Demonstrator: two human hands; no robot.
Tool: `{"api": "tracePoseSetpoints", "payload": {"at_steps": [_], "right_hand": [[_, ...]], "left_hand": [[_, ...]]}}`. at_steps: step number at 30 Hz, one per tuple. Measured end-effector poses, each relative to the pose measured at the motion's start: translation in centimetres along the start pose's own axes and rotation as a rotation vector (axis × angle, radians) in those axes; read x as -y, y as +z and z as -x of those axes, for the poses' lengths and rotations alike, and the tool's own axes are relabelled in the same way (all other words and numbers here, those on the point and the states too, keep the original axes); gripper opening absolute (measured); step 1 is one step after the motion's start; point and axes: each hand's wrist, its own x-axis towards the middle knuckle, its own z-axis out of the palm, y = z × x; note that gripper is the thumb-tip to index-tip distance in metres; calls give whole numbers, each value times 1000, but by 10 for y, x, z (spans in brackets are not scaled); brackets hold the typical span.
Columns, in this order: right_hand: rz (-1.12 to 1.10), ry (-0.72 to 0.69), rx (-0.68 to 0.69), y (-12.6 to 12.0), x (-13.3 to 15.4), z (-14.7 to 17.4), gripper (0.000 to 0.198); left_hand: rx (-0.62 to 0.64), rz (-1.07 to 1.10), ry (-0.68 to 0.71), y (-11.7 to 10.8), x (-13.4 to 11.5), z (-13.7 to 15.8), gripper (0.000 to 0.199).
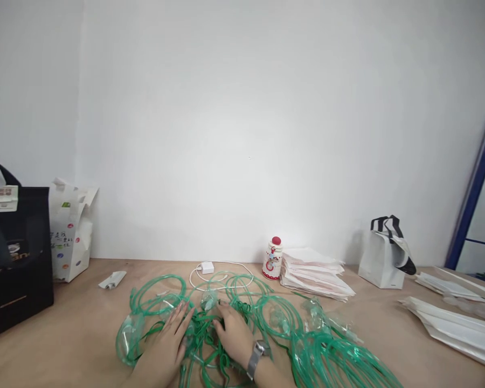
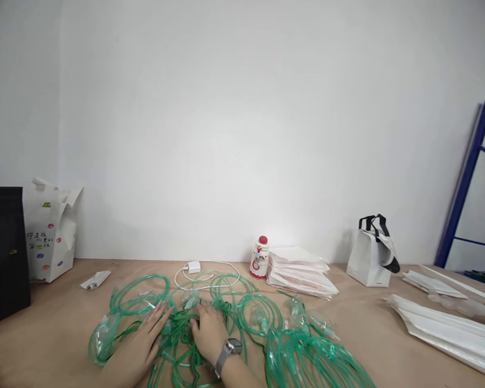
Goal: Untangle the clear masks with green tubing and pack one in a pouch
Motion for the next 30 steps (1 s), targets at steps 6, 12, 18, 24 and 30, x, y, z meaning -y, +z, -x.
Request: {"api": "tracePoseSetpoints", "payload": {"at_steps": [6, 12, 18, 24, 30], "right_hand": [[12, -79, 20, 23, 19, 5, 46], [-38, -48, 23, 28, 18, 2, 44], [-74, -29, 10, 23, 20, 3, 40], [-45, -67, -31, 5, 25, 9, 33], [167, -60, -52, -63, 4, 45, 38]], "left_hand": [[-1, 13, -4, 5, 4, 0, 62], [-6, 14, 3, 8, 9, 2, 64], [-26, 23, -2, 9, 9, 4, 62], [-31, 30, 1, 7, 9, 5, 61], [-34, 42, 10, 8, 11, 5, 60]]}}
